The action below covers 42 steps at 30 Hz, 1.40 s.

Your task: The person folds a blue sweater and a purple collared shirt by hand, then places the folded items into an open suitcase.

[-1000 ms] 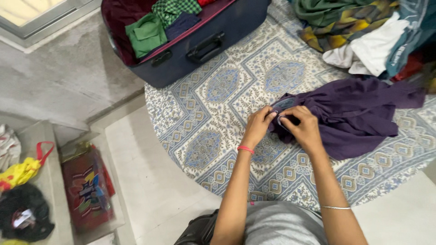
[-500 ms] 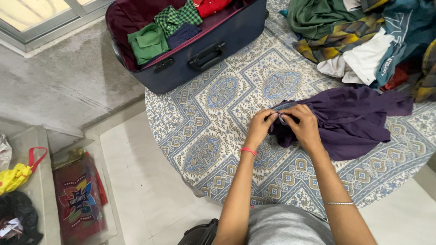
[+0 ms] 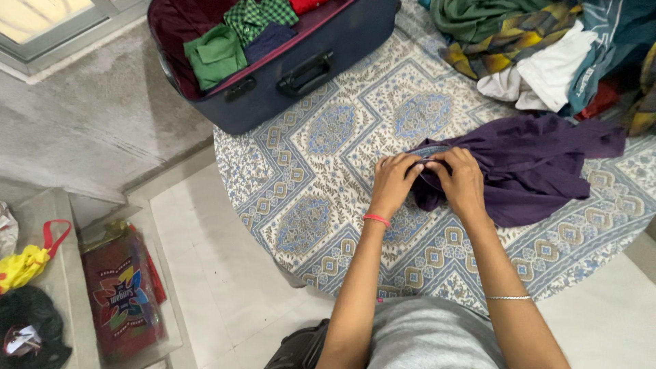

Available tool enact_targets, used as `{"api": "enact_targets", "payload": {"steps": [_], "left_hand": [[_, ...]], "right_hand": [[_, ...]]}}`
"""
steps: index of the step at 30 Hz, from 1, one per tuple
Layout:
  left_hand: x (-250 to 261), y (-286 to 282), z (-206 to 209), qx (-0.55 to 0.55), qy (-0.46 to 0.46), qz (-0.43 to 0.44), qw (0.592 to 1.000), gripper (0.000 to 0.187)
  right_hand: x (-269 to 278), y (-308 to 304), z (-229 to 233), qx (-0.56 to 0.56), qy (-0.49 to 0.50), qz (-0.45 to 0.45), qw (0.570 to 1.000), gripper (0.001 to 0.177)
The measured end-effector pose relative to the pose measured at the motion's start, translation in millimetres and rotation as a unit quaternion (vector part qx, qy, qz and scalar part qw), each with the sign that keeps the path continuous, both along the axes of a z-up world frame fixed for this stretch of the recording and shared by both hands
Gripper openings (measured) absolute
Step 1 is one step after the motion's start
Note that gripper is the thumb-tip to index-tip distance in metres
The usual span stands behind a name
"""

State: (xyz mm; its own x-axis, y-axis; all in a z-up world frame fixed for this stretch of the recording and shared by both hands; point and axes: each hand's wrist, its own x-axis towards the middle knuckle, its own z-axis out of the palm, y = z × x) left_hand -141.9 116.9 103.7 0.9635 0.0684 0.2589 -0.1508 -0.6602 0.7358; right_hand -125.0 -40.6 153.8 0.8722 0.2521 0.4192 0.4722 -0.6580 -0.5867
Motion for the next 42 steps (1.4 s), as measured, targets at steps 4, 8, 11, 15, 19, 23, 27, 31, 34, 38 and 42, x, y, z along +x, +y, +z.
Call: {"api": "enact_targets", "payload": {"steps": [4, 8, 11, 15, 19, 23, 27, 31, 34, 38, 42], "left_hand": [[-4, -7, -2, 0.021, 0.011, 0.019, 1.0, 0.023], [-5, -5, 0, -0.028, 0.032, 0.025, 0.999, 0.021], [-6, -7, -6, -0.045, 0.035, 0.027, 0.998, 0.02], [-1, -6, -23, -0.064, 0.032, 0.019, 0.997, 0.018], [0, 1, -39, -0.109, 0.038, -0.009, 0.993, 0.02], [-1, 9, -35, -0.149, 0.066, -0.007, 0.987, 0.032], [-4, 5, -24, -0.092, 0.042, 0.026, 0.995, 0.03], [-1, 3, -24, -0.094, 0.049, 0.011, 0.994, 0.029], [0, 1, -26, -0.08, 0.057, 0.006, 0.995, 0.029], [-1, -1, -25, -0.114, 0.064, -0.001, 0.991, 0.031], [-2, -4, -21, -0.225, 0.102, 0.058, 0.967, 0.034]], "right_hand": [[7, -4, -16, -0.003, 0.012, 0.038, 0.999, 0.016], [9, -4, -28, 0.033, 0.073, 0.044, 0.996, 0.019], [8, -7, -31, 0.057, 0.117, 0.048, 0.99, 0.02], [7, -9, -30, 0.097, 0.198, 0.05, 0.974, 0.023], [6, -10, -32, 0.096, 0.215, 0.05, 0.971, 0.026], [8, -11, -29, 0.086, 0.206, 0.04, 0.974, 0.028], [10, -9, -30, 0.072, 0.165, 0.04, 0.983, 0.028], [10, -14, -35, 0.115, 0.229, 0.044, 0.966, 0.027], [10, -17, -37, 0.16, 0.279, 0.03, 0.946, 0.024], [8, -14, -23, 0.171, 0.275, 0.011, 0.946, 0.021], [3, -9, 0, 0.018, -0.154, 0.023, 0.988, 0.031]]}}
